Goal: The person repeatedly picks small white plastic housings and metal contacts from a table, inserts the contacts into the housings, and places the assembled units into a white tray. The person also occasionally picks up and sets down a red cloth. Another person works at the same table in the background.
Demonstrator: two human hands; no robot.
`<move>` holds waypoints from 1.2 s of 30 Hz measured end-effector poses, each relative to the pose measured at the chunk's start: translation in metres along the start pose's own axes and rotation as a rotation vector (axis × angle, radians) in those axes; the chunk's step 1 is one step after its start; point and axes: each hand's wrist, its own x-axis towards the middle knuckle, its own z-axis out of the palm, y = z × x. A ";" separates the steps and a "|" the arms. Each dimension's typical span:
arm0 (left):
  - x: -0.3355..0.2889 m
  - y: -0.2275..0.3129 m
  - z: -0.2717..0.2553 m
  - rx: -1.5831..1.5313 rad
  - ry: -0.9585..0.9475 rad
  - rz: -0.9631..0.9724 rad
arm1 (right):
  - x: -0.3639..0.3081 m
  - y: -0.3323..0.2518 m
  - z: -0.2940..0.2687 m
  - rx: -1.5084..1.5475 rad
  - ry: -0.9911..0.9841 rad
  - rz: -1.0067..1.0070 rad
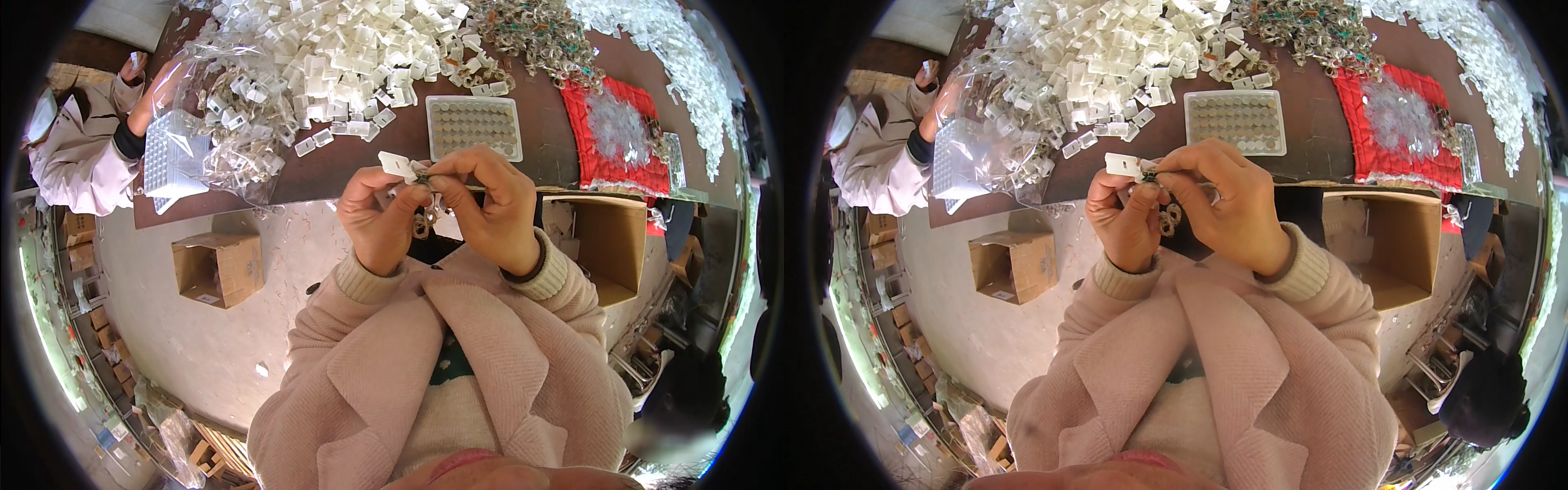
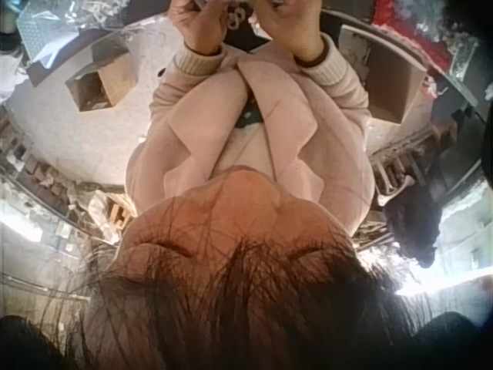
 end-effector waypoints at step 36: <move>-0.011 -0.007 -0.002 -0.074 0.135 -0.235 | -0.014 0.022 0.005 0.013 -0.064 -0.055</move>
